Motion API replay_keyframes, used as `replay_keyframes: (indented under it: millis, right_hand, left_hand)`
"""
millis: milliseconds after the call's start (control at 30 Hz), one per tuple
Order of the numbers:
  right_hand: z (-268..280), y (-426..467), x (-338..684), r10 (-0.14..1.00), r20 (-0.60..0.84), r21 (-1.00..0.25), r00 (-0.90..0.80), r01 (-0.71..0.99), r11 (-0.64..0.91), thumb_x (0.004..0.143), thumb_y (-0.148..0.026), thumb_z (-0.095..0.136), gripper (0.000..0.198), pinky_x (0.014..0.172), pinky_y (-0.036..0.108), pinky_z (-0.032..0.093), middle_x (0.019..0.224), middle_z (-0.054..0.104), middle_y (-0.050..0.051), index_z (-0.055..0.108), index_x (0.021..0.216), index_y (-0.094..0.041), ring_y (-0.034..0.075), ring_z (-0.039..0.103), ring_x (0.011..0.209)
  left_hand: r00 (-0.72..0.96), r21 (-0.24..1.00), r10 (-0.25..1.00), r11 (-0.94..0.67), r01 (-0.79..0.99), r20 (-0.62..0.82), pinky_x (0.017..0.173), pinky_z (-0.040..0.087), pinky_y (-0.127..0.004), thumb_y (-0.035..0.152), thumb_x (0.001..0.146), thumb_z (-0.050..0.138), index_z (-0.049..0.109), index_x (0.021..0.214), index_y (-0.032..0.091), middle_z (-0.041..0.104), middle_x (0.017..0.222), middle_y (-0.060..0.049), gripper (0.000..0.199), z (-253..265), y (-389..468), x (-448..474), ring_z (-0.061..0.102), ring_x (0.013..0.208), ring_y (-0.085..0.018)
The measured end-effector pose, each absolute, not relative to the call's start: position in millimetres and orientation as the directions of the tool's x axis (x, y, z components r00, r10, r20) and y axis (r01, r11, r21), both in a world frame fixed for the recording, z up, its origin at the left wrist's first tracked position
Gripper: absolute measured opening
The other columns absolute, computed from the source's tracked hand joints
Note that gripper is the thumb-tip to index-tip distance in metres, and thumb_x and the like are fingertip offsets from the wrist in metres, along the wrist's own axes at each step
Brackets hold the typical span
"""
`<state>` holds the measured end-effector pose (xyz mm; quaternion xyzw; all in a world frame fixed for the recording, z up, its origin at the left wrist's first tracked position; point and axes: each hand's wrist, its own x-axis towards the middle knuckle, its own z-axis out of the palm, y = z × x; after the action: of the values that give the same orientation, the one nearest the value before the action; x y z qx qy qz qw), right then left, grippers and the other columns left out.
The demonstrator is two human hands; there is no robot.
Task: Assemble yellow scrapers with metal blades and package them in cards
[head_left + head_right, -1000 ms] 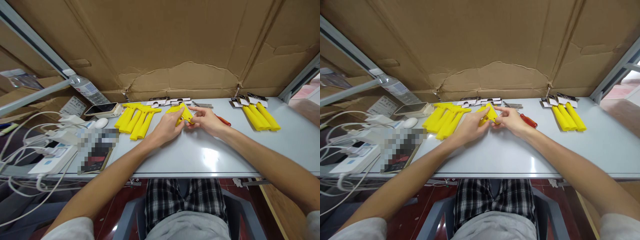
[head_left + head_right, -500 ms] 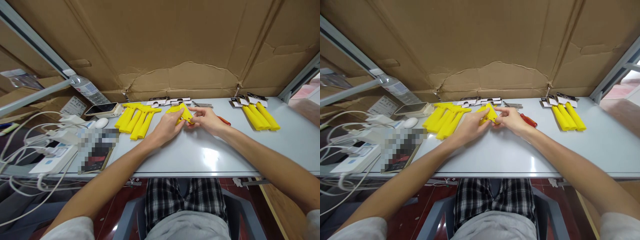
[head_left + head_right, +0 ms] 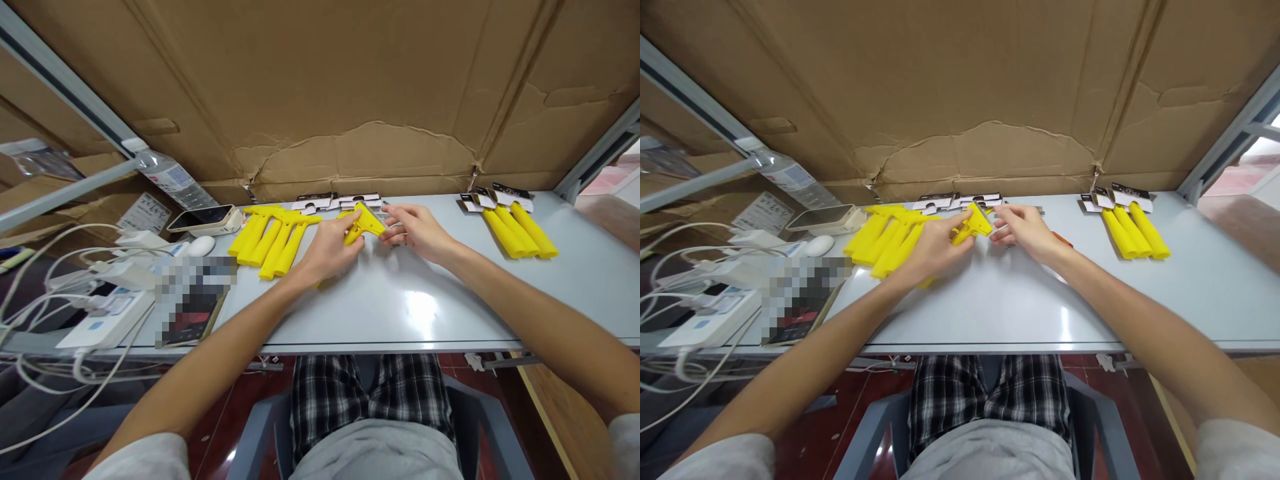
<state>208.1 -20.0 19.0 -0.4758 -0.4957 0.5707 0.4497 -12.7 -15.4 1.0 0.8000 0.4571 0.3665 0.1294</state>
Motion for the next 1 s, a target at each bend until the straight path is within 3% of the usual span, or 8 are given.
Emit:
replay_keyframes:
  millis: [100, 200, 300, 367, 500, 667, 800, 1000]
  right_hand:
    - [21, -10, 222, 0.997, 0.047, -0.975, -0.054, 0.214, 0.058, 0.103, -0.037, 0.062, 0.033, 0.073, 0.025, 0.06, 0.102, 0.073, 0.012, 0.073, 0.117, -0.009, 0.011, 0.07, 0.074]
    - [19, -2, 241, 0.956, 0.272, -0.756, -0.113, 0.589, 0.285, 0.099, -0.03, 0.062, 0.026, 0.079, 0.022, 0.05, 0.09, 0.073, 0.009, 0.078, 0.098, -0.009, 0.009, 0.065, 0.076]
    - [17, 5, 254, 0.911, 0.299, -0.487, -0.283, 0.776, 0.401, 0.091, -0.02, 0.064, 0.022, 0.087, 0.023, 0.042, 0.097, 0.075, 0.007, 0.082, 0.101, -0.012, 0.009, 0.062, 0.084]
    - [15, 8, 257, 0.907, 0.22, -0.404, -0.36, 0.812, 0.42, 0.089, -0.019, 0.066, 0.026, 0.088, 0.022, 0.04, 0.104, 0.076, 0.006, 0.084, 0.109, -0.017, 0.009, 0.061, 0.087]
    - [12, 10, 255, 0.902, 0.081, -0.366, -0.424, 0.829, 0.423, 0.087, -0.02, 0.072, 0.03, 0.082, 0.022, 0.039, 0.107, 0.075, 0.007, 0.086, 0.114, -0.02, 0.009, 0.056, 0.083]
    - [17, 8, 261, 0.905, 0.031, -0.332, -0.424, 0.85, 0.409, 0.091, -0.019, 0.067, 0.033, 0.084, 0.022, 0.047, 0.113, 0.075, 0.007, 0.085, 0.118, -0.02, 0.01, 0.063, 0.088]
    - [28, 3, 267, 0.902, -0.046, -0.329, -0.429, 0.859, 0.392, 0.088, -0.026, 0.073, 0.028, 0.077, 0.024, 0.049, 0.103, 0.075, 0.009, 0.087, 0.111, -0.018, 0.011, 0.063, 0.079]
    - [38, -7, 256, 0.902, -0.161, -0.275, -0.4, 0.896, 0.348, 0.089, -0.015, 0.063, 0.027, 0.065, 0.024, 0.037, 0.097, 0.074, 0.007, 0.086, 0.101, -0.016, 0.003, 0.045, 0.06]
  left_hand:
    - [0.232, 0.777, 0.919, -0.393, 0.492, 0.318, 0.064, 0.05, -0.03, 0.021, 0.079, 0.076, 0.08, 0.131, 0.016, 0.075, 0.083, -0.003, 0.052, 8, -19, -9, 0.056, 0.059, -0.014]
    - [0.281, 0.983, 0.96, -0.061, 0.175, 0.01, 0.048, 0.039, -0.026, 0.024, 0.078, 0.081, 0.078, 0.102, 0.016, 0.071, 0.078, -0.003, 0.026, 12, -21, -5, 0.049, 0.05, -0.01]
    - [0.343, 0.971, 0.927, 0.205, -0.123, -0.152, 0.042, 0.032, -0.02, 0.023, 0.074, 0.086, 0.064, 0.083, 0.018, 0.072, 0.087, -0.006, 0.024, 12, -19, -2, 0.047, 0.052, -0.005]
    - [0.361, 0.93, 0.913, 0.287, -0.231, -0.192, 0.04, 0.03, -0.016, 0.019, 0.071, 0.088, 0.059, 0.083, 0.018, 0.07, 0.087, -0.005, 0.031, 11, -17, -1, 0.046, 0.051, -0.003]
    - [0.401, 0.907, 0.895, 0.32, -0.275, -0.194, 0.038, 0.03, -0.014, 0.017, 0.068, 0.088, 0.057, 0.083, 0.017, 0.067, 0.082, -0.002, 0.034, 9, -15, -1, 0.045, 0.048, -0.002]
    - [0.423, 0.913, 0.891, 0.299, -0.277, -0.163, 0.037, 0.03, -0.014, 0.017, 0.067, 0.087, 0.051, 0.082, 0.019, 0.067, 0.08, -0.001, 0.039, 11, -16, -2, 0.047, 0.047, -0.002]
    - [0.429, 0.918, 0.89, 0.291, -0.27, -0.156, 0.037, 0.031, -0.013, 0.018, 0.069, 0.085, 0.052, 0.083, 0.018, 0.067, 0.08, -0.001, 0.036, 11, -16, -4, 0.047, 0.046, -0.002]
    - [0.463, 0.902, 0.872, 0.321, -0.289, -0.161, 0.035, 0.029, -0.012, 0.018, 0.069, 0.082, 0.047, 0.08, 0.02, 0.066, 0.076, 0.0, 0.037, 11, -16, -4, 0.045, 0.044, -0.002]
